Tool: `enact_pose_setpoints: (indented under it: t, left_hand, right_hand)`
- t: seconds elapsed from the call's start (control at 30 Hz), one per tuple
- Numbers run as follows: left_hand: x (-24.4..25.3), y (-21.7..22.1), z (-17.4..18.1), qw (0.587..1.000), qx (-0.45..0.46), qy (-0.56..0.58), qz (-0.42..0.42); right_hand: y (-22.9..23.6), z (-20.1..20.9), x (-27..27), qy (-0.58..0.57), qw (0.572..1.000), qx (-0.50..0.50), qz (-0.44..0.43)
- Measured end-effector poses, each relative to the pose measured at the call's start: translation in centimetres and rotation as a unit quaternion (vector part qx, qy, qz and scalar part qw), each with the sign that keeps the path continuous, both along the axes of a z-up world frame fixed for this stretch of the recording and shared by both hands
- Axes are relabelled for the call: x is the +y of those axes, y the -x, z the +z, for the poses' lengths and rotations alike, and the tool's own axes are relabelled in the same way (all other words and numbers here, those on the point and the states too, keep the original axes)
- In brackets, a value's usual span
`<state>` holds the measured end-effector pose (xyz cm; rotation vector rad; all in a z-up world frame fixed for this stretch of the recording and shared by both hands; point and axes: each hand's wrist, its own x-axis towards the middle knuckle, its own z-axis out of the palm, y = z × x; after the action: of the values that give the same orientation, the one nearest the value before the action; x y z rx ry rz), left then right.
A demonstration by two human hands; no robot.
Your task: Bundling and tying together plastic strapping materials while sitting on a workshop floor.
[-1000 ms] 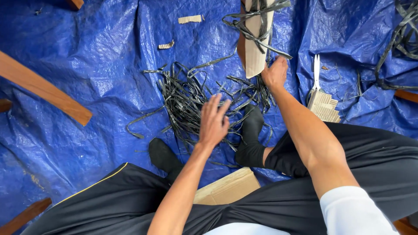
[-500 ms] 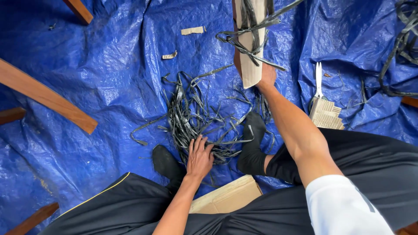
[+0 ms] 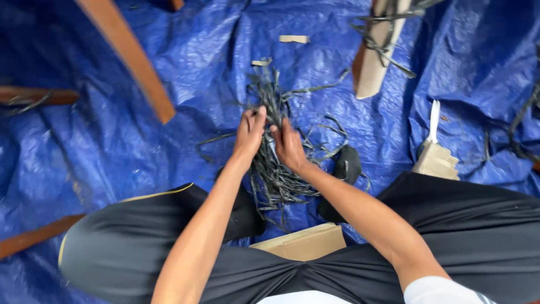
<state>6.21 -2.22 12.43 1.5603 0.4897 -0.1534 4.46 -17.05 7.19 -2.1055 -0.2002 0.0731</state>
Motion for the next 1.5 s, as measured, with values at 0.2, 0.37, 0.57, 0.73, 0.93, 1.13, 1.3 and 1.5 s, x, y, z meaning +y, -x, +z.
enact_pose_setpoints:
  t: [0.2,0.37,0.57,0.73,0.93,1.13,1.3,1.5]
  left_hand:
    - [5.5,-4.2,10.7,0.992,-0.065,0.109,0.019]
    - [7.0,-3.5,16.7,0.989,-0.096,0.019,-0.108]
    - [7.8,-3.3,22.0,0.950,-0.295,0.102,-0.001]
    - [7.8,-2.9,22.8,0.933,-0.292,0.207,0.042]
    - [6.3,-3.1,21.5,0.934,-0.311,0.169,0.045]
    - [5.1,-2.0,21.6,0.957,-0.272,0.096,0.017]
    - [5.2,-1.0,24.3,0.930,-0.351,0.112,0.020]
    - [3.6,1.1,20.5,0.982,-0.116,-0.010,-0.148]
  right_hand:
    - [-0.1,16.4,5.3,-0.214,0.957,0.153,0.126]
    - [-2.4,22.0,5.6,-0.311,0.905,0.251,0.142]
    - [-1.5,24.8,6.1,-0.311,0.878,0.301,0.203]
    - [-0.1,25.2,6.4,-0.296,0.873,0.312,0.231]
    - [-0.2,26.0,6.1,-0.290,0.881,0.286,0.240]
    - [-0.8,25.2,5.3,-0.326,0.884,0.288,0.172]
    - [-0.9,24.6,5.1,-0.399,0.848,0.330,0.108]
    - [-1.5,23.1,4.7,-0.218,0.970,0.073,0.073]
